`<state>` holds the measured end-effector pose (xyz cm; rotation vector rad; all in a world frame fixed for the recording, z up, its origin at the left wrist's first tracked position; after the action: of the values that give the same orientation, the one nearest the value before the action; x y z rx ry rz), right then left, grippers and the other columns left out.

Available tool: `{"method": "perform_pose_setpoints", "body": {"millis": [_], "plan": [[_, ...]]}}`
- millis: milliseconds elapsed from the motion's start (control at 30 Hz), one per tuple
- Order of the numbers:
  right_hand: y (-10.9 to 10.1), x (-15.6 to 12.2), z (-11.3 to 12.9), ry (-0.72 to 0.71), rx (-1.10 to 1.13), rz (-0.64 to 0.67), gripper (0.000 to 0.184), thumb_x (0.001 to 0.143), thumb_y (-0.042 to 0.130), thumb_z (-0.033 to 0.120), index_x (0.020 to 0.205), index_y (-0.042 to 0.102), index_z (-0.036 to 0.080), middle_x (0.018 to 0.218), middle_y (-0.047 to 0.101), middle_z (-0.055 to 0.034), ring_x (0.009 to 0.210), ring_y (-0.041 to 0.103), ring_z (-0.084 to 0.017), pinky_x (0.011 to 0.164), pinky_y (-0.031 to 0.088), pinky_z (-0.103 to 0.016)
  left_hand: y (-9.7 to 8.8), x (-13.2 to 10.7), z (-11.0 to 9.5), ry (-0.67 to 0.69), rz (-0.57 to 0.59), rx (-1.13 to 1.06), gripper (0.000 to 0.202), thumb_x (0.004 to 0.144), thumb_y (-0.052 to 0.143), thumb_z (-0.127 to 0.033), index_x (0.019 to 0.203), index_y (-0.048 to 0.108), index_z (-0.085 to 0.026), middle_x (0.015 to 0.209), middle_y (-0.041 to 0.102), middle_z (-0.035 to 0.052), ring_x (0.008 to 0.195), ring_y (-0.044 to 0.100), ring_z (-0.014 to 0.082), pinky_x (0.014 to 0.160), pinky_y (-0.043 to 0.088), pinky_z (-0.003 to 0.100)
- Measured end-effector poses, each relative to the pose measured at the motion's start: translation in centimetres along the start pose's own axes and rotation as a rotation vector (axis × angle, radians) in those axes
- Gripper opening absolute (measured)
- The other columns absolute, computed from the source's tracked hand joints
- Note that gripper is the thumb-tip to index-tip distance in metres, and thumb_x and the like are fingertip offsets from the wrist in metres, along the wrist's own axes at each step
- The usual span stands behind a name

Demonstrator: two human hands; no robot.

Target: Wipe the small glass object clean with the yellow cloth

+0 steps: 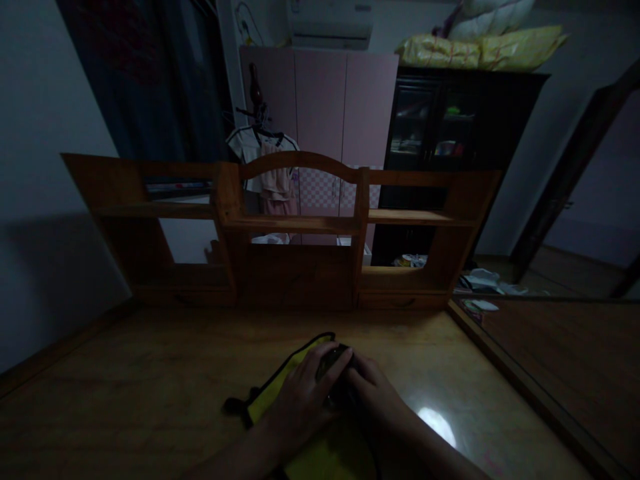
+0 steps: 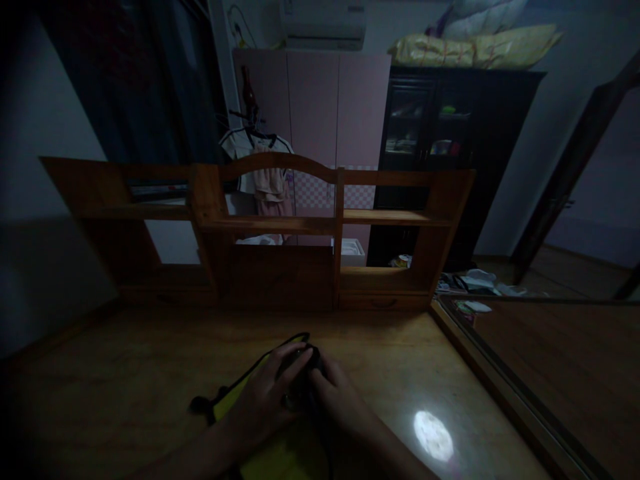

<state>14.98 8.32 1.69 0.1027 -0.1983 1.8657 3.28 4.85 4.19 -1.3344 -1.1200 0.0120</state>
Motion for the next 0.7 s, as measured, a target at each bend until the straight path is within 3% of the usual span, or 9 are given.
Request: {"method": "perform_pose_setpoints", "body": {"millis": [233,433,700], "plan": [[0.0,-0.2,1.3,-0.18,-0.335,-0.03,0.033,0.095,0.048,0.025,0.125,0.059,0.021,0.109,0.072,-0.0086,0.096,0.068,-0.024,0.084,0.054,-0.037,0.1,0.3,-0.2,0.071,0.03,0.044,0.085,0.079,0.071,-0.018,0.149,0.025,-0.025,0.141,0.041,0.0148,0.131,0.044,0.0307,0.1,0.049,0.047],[-0.3,-0.1,1.6,-0.196,-0.37,-0.081,0.029,0.092,0.053,0.023,0.12,0.062,0.02,0.093,0.075,-0.0068,0.082,0.071,-0.023,0.073,0.055,-0.032,0.3,0.3,-0.3,0.107,0.045,0.069,0.081,0.081,0.069,-0.019,0.149,0.026,-0.026,0.141,0.041,0.0154,0.131,0.044,0.0314,0.1,0.049,0.047],[-0.9,-0.2,1.8,-0.183,-0.382,-0.141,0.027,0.087,0.057,0.019,0.113,0.065,0.019,0.101,0.075,-0.0065,0.084,0.071,-0.021,0.072,0.053,-0.028,0.3,0.3,-0.4,0.112,0.038,0.086,0.077,0.084,0.068,-0.023,0.149,0.027,-0.025,0.141,0.042,0.016,0.13,0.045,0.0317,0.097,0.051,0.047]]}}
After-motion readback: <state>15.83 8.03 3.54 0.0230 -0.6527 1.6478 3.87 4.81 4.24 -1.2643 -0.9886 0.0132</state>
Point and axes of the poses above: each hand's wrist, its own x-axis towards the middle knuckle, its own y-axis out of the palm, z = x × y, the point moved 8 cm from there along x, towards the middle knuckle
